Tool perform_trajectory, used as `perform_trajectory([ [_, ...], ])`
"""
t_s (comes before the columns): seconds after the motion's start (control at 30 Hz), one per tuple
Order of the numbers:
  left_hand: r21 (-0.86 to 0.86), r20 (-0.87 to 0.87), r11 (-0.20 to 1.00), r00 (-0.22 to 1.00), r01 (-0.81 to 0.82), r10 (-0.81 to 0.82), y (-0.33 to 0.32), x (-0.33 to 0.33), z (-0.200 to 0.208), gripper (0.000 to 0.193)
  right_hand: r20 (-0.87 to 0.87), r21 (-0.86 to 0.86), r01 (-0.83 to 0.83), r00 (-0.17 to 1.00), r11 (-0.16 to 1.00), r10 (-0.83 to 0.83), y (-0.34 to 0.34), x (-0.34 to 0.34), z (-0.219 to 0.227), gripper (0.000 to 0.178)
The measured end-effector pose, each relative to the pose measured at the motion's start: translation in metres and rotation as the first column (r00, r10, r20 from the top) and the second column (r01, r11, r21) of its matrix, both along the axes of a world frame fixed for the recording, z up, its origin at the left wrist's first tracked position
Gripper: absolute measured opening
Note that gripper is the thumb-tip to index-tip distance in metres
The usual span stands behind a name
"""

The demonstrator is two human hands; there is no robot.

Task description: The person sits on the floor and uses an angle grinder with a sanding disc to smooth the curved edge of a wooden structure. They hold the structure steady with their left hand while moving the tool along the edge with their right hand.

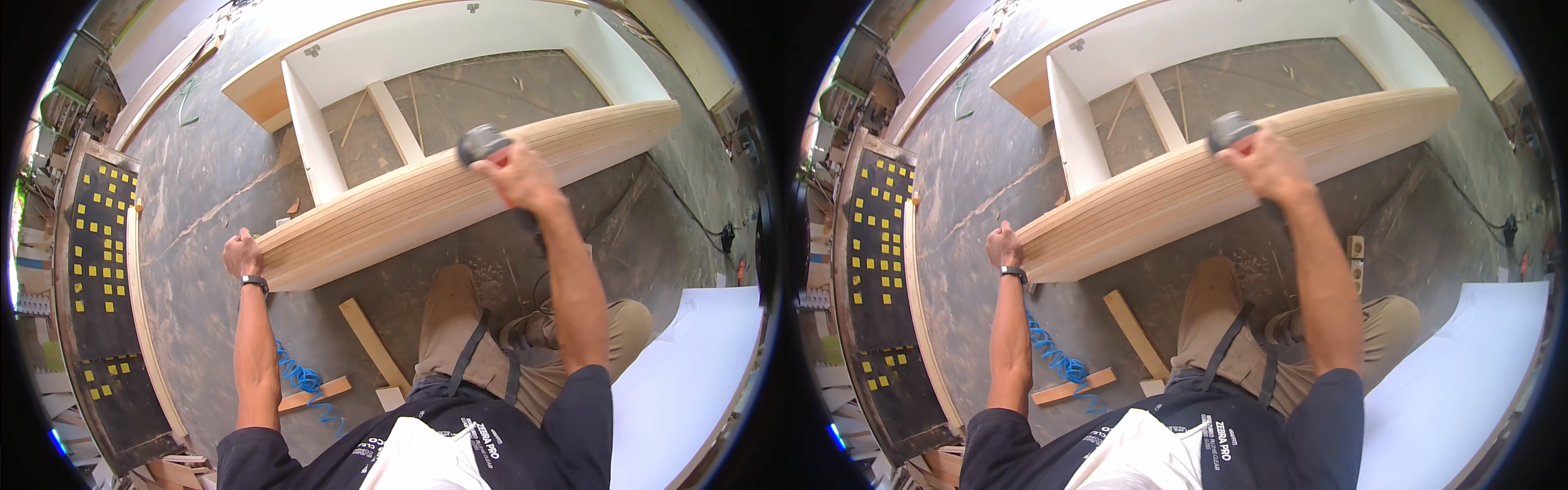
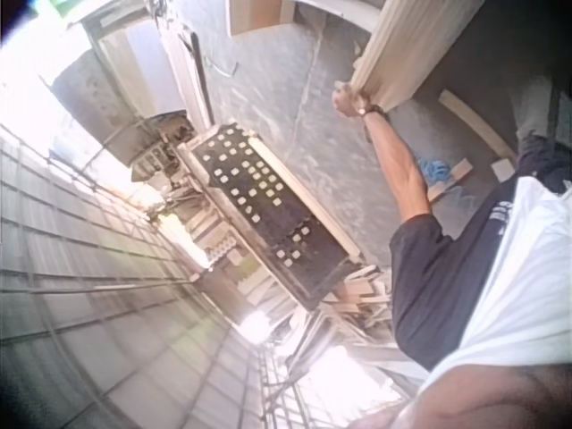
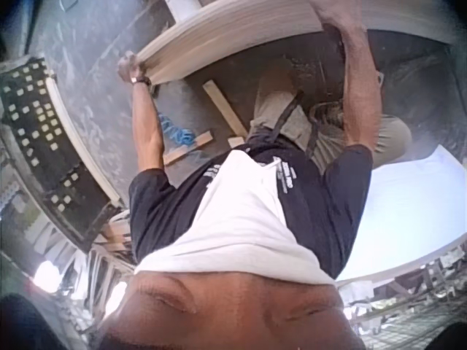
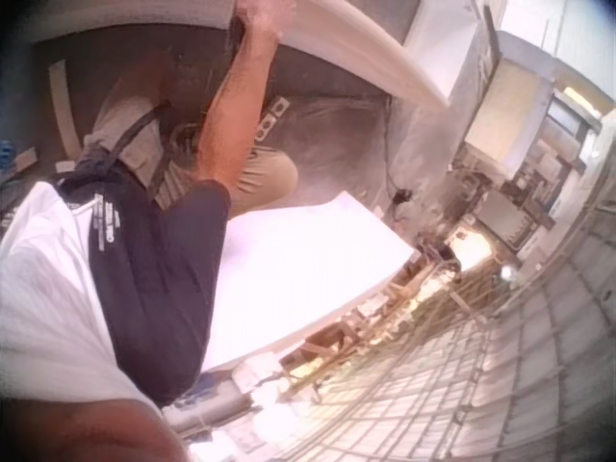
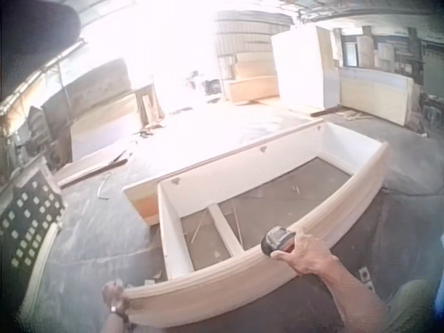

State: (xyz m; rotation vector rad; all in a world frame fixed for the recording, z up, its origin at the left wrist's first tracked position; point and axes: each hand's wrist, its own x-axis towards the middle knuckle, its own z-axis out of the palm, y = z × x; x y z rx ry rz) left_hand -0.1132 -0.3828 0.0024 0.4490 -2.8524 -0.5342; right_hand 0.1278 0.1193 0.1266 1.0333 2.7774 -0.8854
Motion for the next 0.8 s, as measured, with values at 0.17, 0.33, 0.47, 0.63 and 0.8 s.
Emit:
perform_trajectory([
  [0.17,-0.021,-0.008,1.0,1.0,0.009,-0.01,0.012,-0.001,-0.001,0.05,-0.062,0.016,0.074,0.995,0.997,-0.073,0.06,0.008,-0.004,0.096],
  [0.33,-0.015,0.006,1.0,1.0,-0.008,0.009,0.007,0.001,0.002,0.051,0.08,-0.052,-0.131,0.988,0.99,0.135,-0.029,-0.032,0.013,0.089],
  [0.47,0.001,0.007,1.0,1.0,0.001,-0.001,0.007,0.0,0.002,0.05,0.091,-0.053,-0.389,0.915,0.92,0.392,-0.122,-0.067,0.003,0.08],
  [0.63,0.042,-0.011,0.999,1.0,0.026,-0.026,0.003,0.0,0.001,0.05,0.097,-0.124,-0.53,0.835,0.839,0.542,-0.211,-0.096,0.021,0.078],
  [0.8,0.036,-0.042,0.998,0.998,0.056,-0.054,0.006,0.0,0.0,0.049,0.054,-0.129,-0.532,0.839,0.837,0.542,-0.207,-0.093,0.005,0.073],
])
